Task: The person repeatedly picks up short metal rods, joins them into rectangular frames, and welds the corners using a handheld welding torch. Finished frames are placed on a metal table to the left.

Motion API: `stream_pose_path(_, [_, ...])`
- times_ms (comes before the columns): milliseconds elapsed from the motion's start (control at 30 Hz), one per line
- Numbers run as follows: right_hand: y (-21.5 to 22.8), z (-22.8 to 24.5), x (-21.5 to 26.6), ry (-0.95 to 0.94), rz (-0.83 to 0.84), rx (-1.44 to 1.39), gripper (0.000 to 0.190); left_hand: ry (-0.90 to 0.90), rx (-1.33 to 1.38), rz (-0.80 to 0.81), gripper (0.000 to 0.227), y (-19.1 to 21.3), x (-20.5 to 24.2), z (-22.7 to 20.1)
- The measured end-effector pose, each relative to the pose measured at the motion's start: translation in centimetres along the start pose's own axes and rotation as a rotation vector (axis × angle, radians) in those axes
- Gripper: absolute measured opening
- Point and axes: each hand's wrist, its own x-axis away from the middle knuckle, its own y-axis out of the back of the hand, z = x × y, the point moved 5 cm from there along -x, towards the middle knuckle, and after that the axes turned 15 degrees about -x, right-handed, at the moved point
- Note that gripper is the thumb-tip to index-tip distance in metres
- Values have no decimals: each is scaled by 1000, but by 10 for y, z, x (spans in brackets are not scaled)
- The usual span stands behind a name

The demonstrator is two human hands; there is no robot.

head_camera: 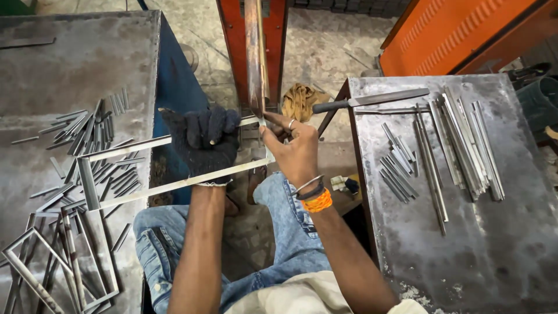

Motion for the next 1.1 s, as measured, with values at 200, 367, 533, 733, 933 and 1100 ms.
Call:
stream_pose_path(200, [-1,5,3,14,13,20,29,-15,6,12,64,-2,0,1])
stream_pose_path(367, [-1,14,7,26,14,59,31,-2,-4,18,66,-4,0,2])
stream_pose_path(533, [-4,11,-1,-9,39,-20,39,-55,-44,54,65,-4,-11,1])
stream_pose_path(733, [-3,23,-3,56,14,25,46,-32,22,73,63,-10,-12,5])
stream_pose_path(933, [0,2,-2,-18,16,-35,31,-6,31,33,63,0,-6,8])
stream_pose_path(1100, [1,-7,0,-42,-2,-42,27,-16,-9,33,63,1,-5,6])
